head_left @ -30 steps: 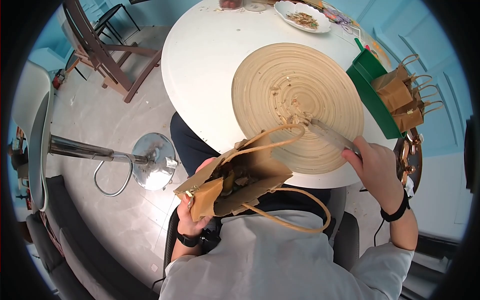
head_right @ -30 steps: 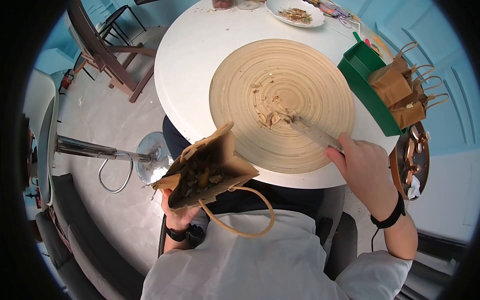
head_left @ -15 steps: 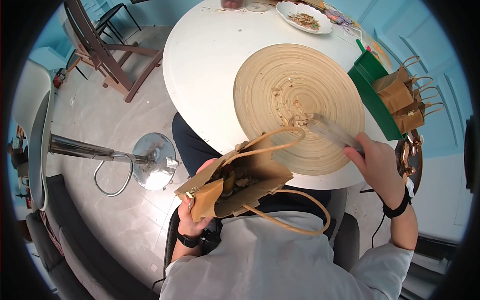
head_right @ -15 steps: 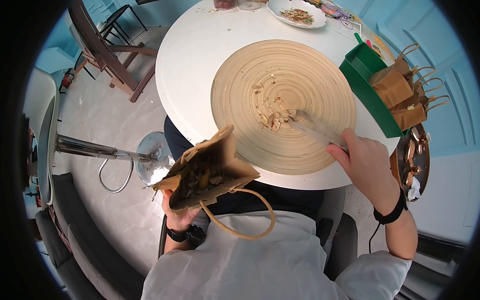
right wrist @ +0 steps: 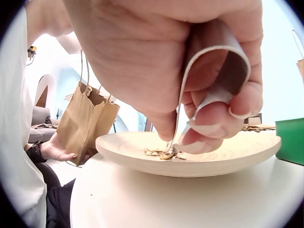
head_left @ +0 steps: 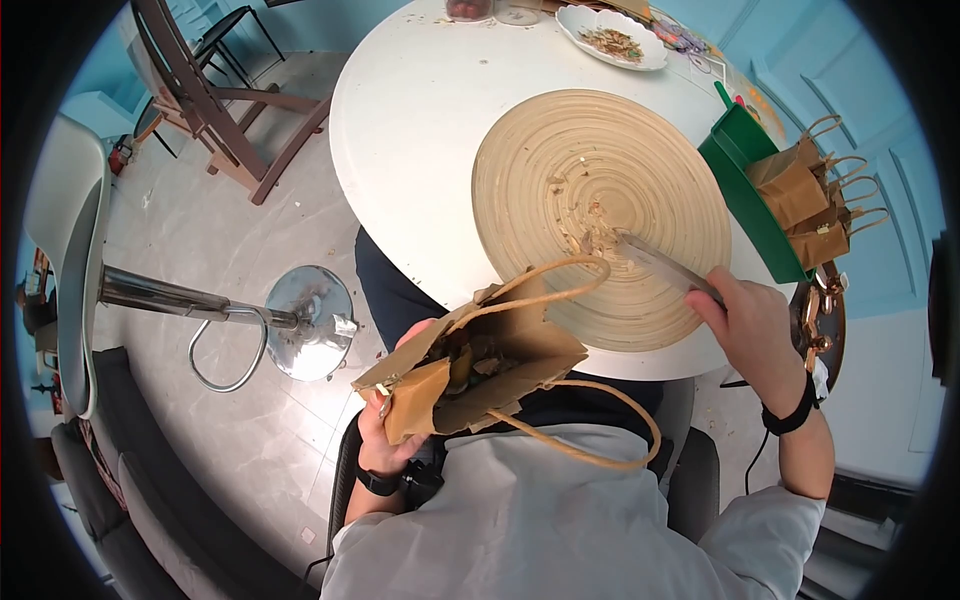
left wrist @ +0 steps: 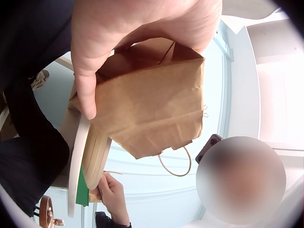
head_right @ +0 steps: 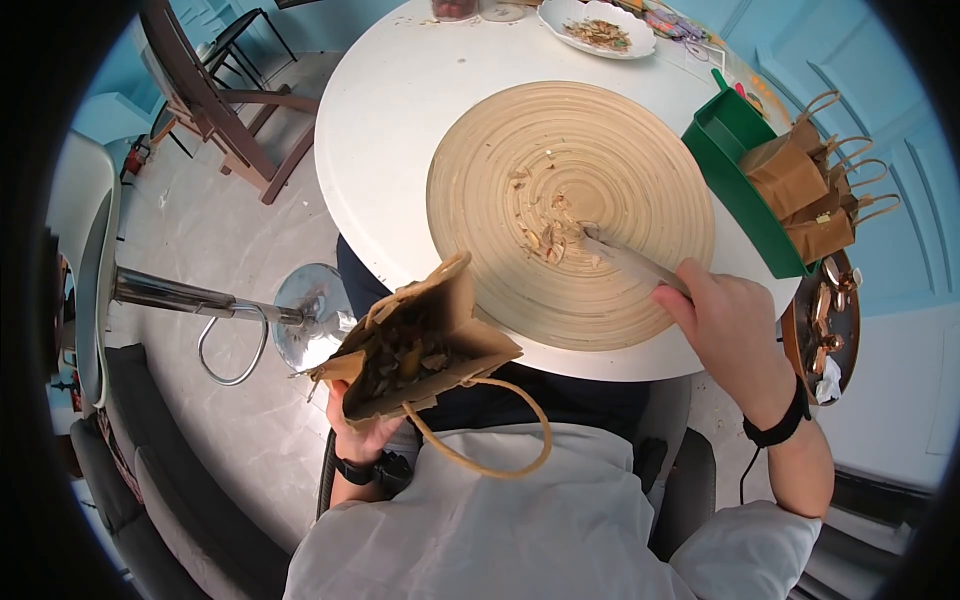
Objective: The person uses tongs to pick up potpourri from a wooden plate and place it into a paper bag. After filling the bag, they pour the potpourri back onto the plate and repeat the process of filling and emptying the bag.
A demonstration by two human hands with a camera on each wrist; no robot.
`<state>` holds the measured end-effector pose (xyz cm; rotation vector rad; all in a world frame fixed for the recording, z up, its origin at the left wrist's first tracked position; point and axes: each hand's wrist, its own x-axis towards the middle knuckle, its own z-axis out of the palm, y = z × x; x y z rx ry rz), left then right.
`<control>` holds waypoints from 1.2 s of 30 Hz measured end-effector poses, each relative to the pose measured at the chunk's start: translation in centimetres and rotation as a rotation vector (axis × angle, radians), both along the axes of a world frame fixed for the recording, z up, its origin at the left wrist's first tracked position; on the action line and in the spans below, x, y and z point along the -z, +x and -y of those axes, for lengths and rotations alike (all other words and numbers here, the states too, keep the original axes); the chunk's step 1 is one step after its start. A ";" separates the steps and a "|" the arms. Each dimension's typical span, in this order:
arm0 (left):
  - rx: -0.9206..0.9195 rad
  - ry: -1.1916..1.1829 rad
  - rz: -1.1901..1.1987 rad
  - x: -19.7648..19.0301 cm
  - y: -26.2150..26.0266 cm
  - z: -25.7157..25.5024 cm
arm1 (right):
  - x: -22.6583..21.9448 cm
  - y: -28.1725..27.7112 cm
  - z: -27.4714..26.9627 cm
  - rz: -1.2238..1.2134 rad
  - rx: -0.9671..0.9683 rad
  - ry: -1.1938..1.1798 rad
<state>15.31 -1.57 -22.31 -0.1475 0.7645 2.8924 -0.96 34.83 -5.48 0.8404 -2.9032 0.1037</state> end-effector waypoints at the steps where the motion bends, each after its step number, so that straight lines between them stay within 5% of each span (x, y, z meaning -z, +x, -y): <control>1: -0.001 0.000 0.000 -0.6 -0.3 -0.2 | -0.2 0.0 0.1 0.012 0.014 -0.006; 6: -0.014 -0.170 -0.029 -2.7 -0.8 -0.9 | -0.7 -0.7 -0.7 0.124 0.114 -0.121; 18: -0.008 0.146 -0.001 1.3 0.4 0.4 | -2.5 0.2 -1.2 0.500 0.360 -0.395; 26: -0.009 -0.027 0.035 -0.7 -0.3 -0.4 | -4.4 0.8 -0.9 0.715 0.420 -0.567; 29: 0.003 -0.021 0.025 -0.3 -0.2 -0.1 | -5.4 2.3 0.3 0.761 0.300 -0.593; 31: 0.018 -0.005 0.012 0.9 0.4 0.3 | -6.1 3.1 1.4 0.696 -0.048 -0.531; 36: 0.040 0.122 -0.030 1.8 0.5 0.8 | -5.4 3.0 1.5 0.601 -0.015 -0.504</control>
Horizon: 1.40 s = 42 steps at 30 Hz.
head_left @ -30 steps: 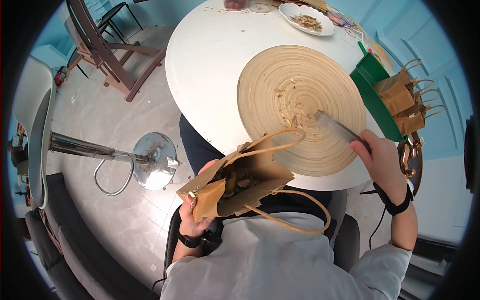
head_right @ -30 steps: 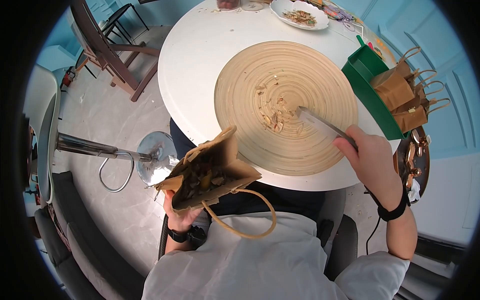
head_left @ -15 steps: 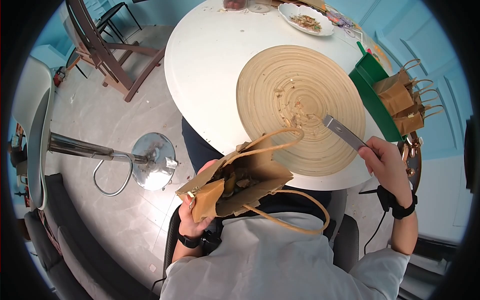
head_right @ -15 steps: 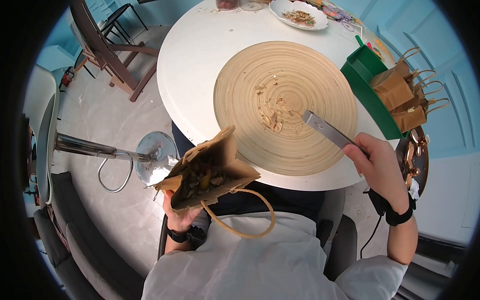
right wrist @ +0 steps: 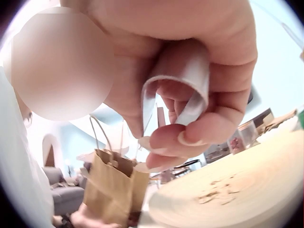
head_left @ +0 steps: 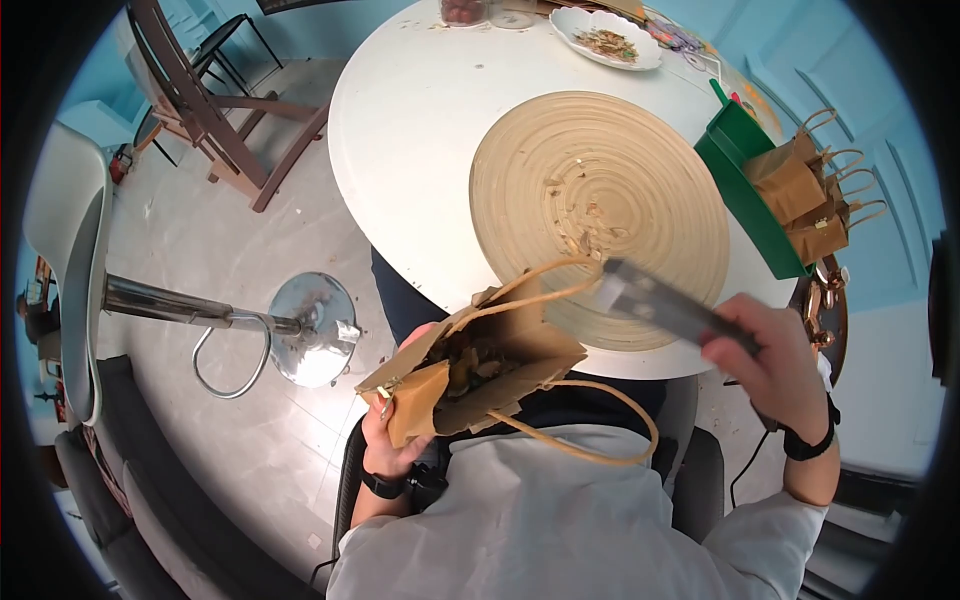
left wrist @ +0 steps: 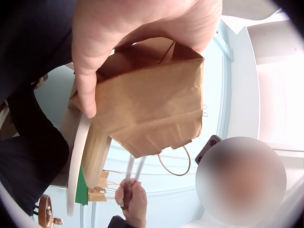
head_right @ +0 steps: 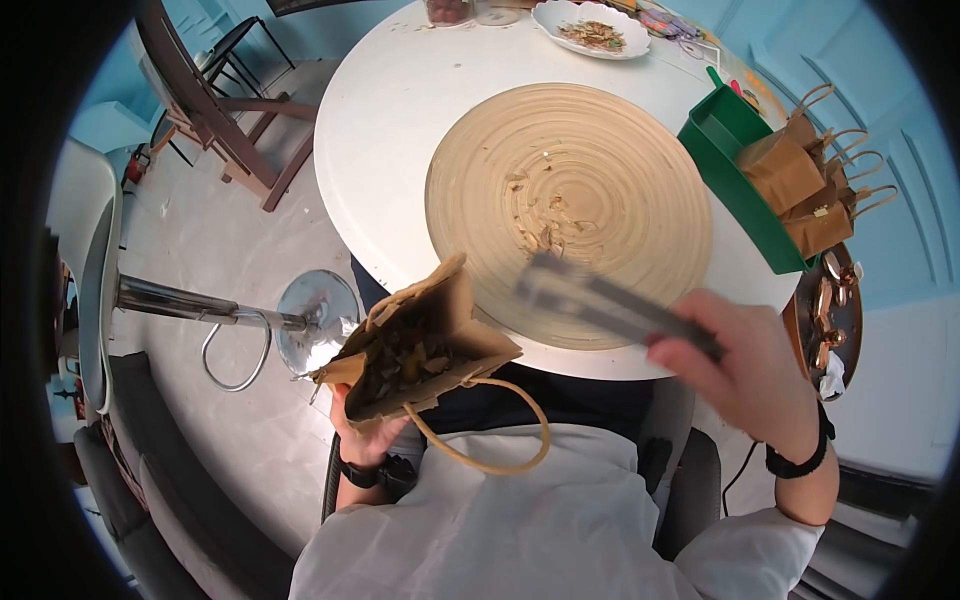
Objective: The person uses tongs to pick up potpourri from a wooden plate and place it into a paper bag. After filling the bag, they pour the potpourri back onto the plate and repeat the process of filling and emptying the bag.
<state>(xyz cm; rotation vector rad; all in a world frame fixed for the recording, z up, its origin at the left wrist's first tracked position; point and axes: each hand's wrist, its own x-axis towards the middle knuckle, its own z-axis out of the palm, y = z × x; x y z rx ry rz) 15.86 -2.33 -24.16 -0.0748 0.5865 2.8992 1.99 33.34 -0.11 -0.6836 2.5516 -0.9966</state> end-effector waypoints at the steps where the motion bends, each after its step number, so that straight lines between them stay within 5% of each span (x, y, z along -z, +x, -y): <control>1: -0.005 0.004 0.001 -0.1 -0.2 -0.1 | 0.3 -0.4 -0.6 -0.109 0.075 0.183; 5: -0.004 -0.027 -0.008 -0.3 -0.3 -0.2 | 2.8 -0.7 -2.2 -0.392 0.169 0.490; 14: -0.009 -0.116 0.000 -1.0 -0.5 -0.4 | 5.0 -1.2 -2.4 -0.594 0.083 0.570; 42: -0.010 -0.232 0.015 -3.5 -1.3 -1.6 | 4.9 -2.2 -3.4 -0.621 0.031 0.522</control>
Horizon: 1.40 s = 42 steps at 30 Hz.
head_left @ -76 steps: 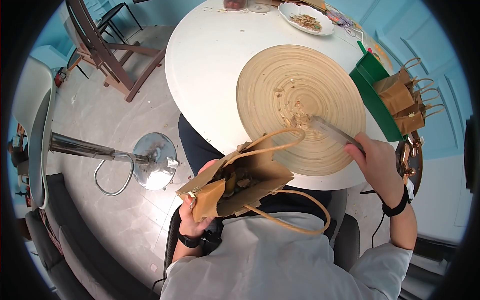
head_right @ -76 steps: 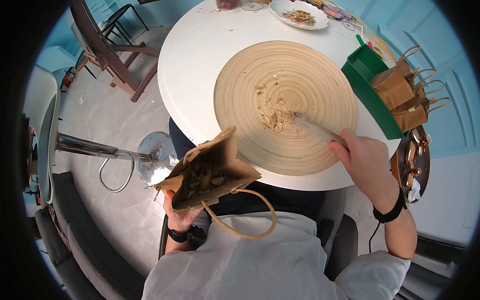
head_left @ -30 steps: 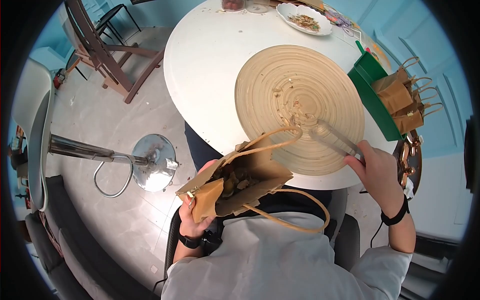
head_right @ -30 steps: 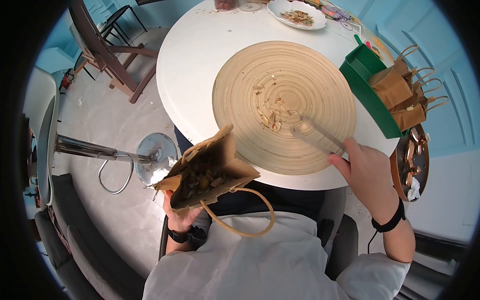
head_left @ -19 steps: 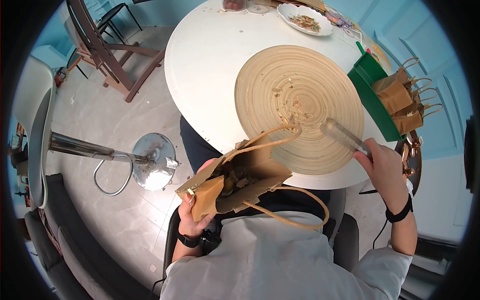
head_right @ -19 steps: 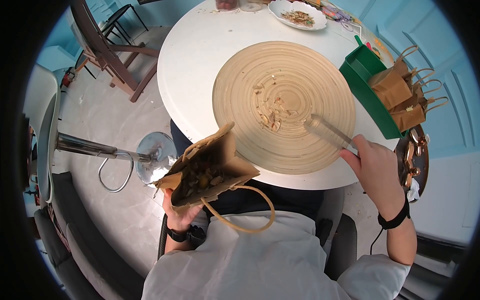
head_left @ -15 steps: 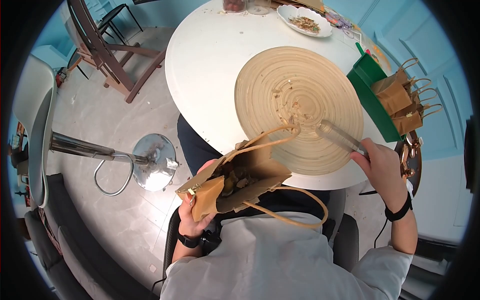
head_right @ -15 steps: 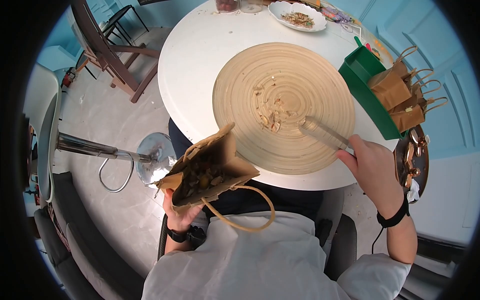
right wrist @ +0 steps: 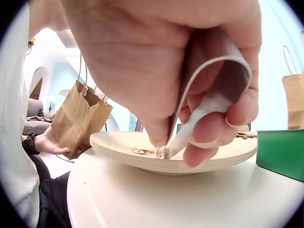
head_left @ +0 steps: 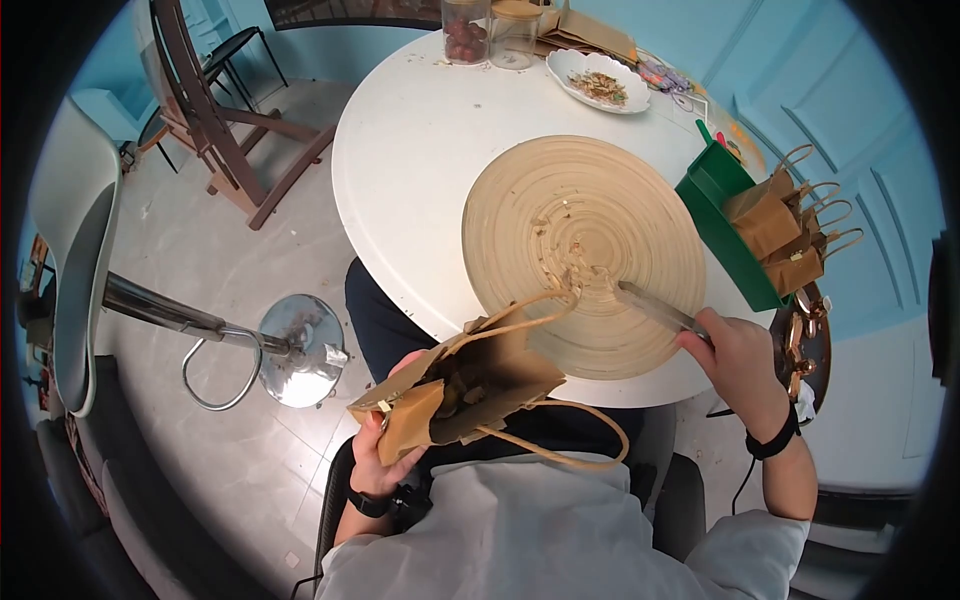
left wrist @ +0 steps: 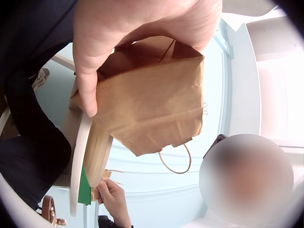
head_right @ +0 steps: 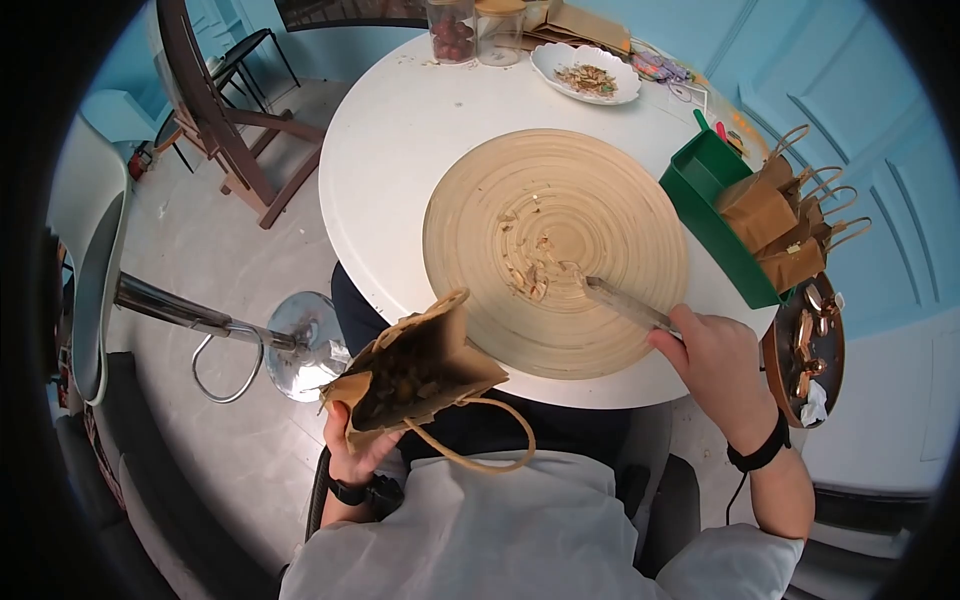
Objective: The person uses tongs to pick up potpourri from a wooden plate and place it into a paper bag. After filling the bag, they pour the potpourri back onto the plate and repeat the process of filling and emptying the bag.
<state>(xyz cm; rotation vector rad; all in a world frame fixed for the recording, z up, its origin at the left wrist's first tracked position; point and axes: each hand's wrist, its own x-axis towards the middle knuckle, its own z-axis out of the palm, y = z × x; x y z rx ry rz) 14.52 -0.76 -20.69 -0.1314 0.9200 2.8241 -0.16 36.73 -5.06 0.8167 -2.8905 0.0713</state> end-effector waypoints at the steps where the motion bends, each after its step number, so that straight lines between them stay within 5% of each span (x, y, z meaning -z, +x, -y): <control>1: -0.002 0.003 -0.014 0.0 0.0 0.0 | 0.0 0.0 0.1 -0.001 -0.001 -0.002; 31: -0.050 -0.006 -0.009 -0.1 0.2 0.1 | -0.6 -1.0 1.9 0.060 0.050 -0.130; 36: -0.047 -0.019 -0.016 0.0 0.1 -0.1 | 0.2 -1.3 3.2 0.044 -0.083 -0.113; 42: -0.031 0.013 -0.032 0.5 0.8 0.7 | -0.6 -3.4 1.8 -0.043 0.048 -0.073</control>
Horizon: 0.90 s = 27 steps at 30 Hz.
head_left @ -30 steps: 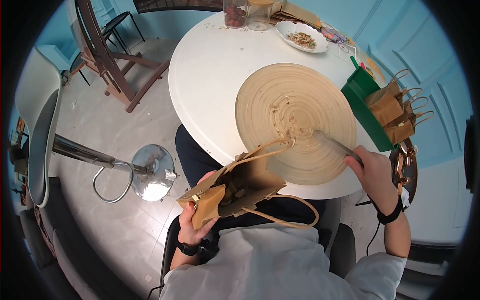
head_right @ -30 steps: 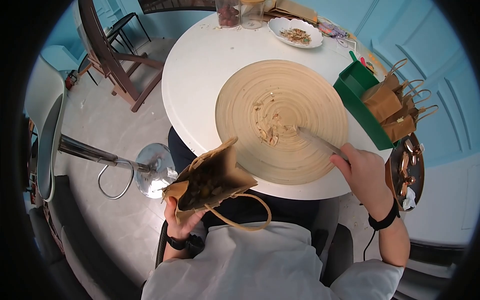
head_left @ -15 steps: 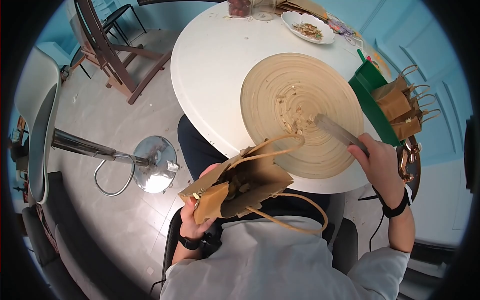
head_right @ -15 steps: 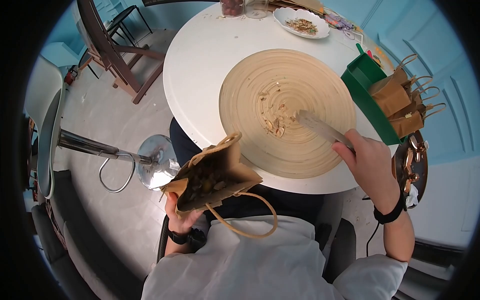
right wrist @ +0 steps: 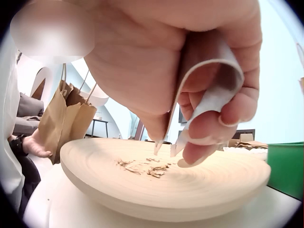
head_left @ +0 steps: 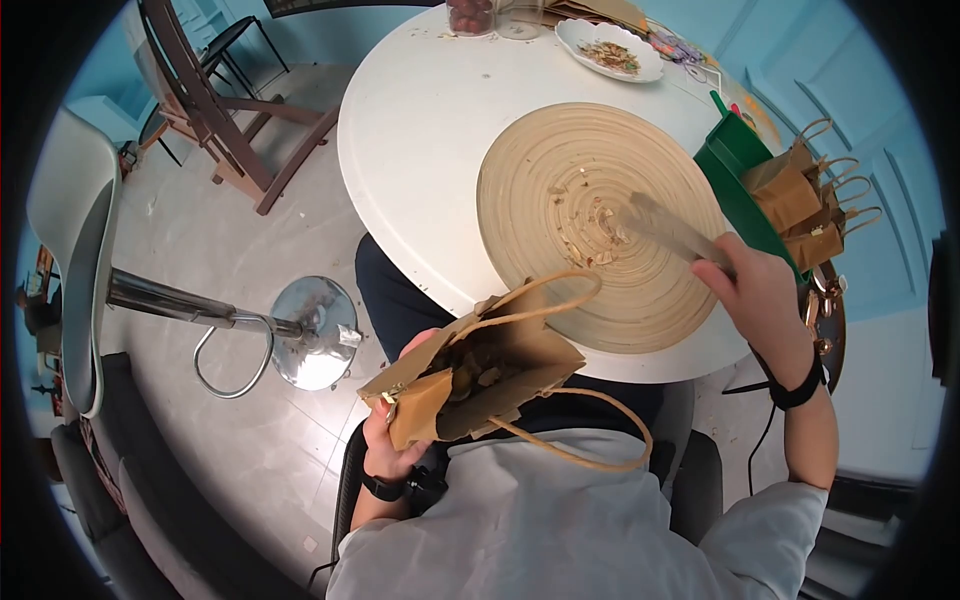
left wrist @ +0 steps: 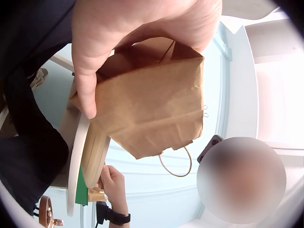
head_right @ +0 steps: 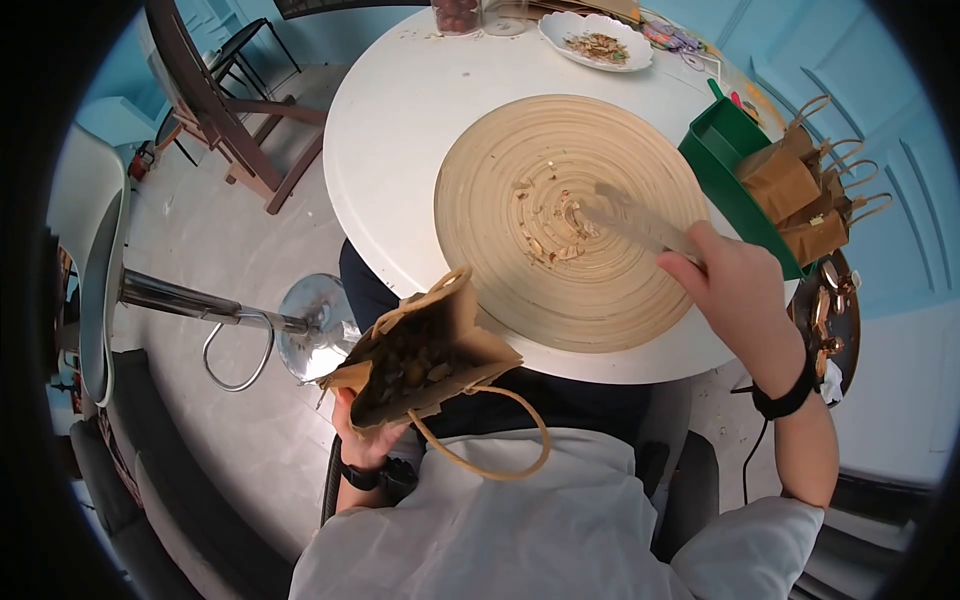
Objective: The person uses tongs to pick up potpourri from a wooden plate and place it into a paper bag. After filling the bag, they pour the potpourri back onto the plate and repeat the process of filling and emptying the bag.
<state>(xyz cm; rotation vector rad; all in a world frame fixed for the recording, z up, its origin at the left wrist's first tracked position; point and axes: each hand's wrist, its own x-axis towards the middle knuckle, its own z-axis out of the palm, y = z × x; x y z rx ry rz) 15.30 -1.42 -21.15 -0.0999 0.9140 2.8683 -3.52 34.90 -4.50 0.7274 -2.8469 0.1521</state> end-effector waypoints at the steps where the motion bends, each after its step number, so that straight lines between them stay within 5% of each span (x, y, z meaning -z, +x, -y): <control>1: -0.008 0.039 -0.027 0.6 0.0 0.1 | -0.4 0.2 -0.2 0.000 -0.001 0.001; 7: 0.015 0.129 -0.082 2.7 -2.2 -1.3 | 0.1 2.0 -5.0 0.073 0.301 -0.266; 8: -0.018 0.139 -0.087 2.6 -8.0 -1.2 | 0.5 2.2 -5.7 0.099 0.296 -0.409; 9: -0.051 0.150 -0.096 3.3 -3.4 -1.0 | 0.7 2.4 -7.0 0.167 0.388 -0.456; 11: -0.086 0.166 -0.136 4.0 -3.6 -0.5 | 1.5 2.7 -8.6 0.202 0.433 -0.500; 15: -0.079 0.198 -0.229 5.0 -3.1 1.9 | 3.1 3.8 -10.8 0.214 0.434 -0.494; 17: -0.059 0.214 -0.272 6.2 -4.3 -2.0 | 3.8 3.9 -10.6 0.202 0.433 -0.478; 25: 0.074 0.343 -0.436 9.1 -6.7 -2.6 | 4.2 4.5 -10.4 0.263 0.469 -0.541; 27: 0.049 0.239 -0.257 10.2 -6.6 -1.8 | 4.4 4.3 -10.3 0.276 0.479 -0.530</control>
